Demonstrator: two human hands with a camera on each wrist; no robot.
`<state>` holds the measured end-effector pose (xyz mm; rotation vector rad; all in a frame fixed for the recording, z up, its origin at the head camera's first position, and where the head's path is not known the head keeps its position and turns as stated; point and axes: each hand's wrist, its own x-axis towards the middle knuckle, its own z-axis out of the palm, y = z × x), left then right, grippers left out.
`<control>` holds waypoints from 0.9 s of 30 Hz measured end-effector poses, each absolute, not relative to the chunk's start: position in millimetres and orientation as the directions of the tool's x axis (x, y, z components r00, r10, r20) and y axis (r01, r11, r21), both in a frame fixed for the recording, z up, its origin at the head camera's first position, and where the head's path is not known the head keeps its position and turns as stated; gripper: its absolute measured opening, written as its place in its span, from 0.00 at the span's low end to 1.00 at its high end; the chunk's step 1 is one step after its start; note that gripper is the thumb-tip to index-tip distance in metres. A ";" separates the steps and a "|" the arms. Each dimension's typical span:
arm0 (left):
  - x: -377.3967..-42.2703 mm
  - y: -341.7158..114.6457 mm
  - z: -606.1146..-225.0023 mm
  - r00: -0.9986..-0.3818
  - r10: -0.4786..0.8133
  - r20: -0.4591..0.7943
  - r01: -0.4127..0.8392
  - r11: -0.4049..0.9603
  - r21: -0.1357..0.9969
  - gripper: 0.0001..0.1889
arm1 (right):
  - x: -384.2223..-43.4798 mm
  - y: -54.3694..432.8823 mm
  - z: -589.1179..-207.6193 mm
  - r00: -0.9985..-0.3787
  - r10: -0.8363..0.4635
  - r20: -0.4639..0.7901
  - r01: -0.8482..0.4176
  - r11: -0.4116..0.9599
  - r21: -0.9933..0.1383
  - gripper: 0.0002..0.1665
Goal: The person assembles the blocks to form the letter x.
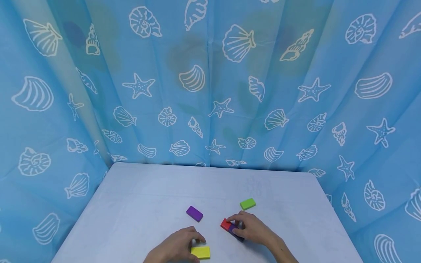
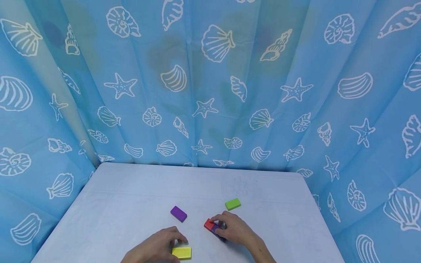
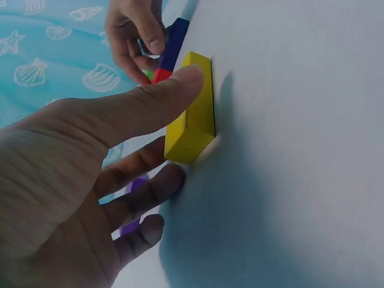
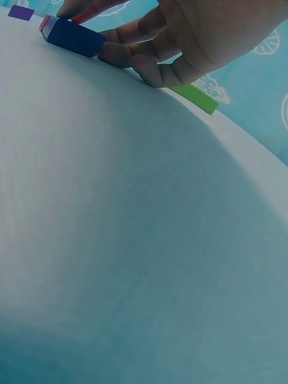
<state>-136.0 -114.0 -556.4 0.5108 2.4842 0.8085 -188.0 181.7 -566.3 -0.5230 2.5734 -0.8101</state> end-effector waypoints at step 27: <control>-135.9 -117.3 -557.4 -0.807 0.487 -0.333 0.155 0.720 0.676 0.16 | -187.7 182.1 -566.3 -0.852 -0.454 -0.261 -0.214 0.757 -0.618 0.20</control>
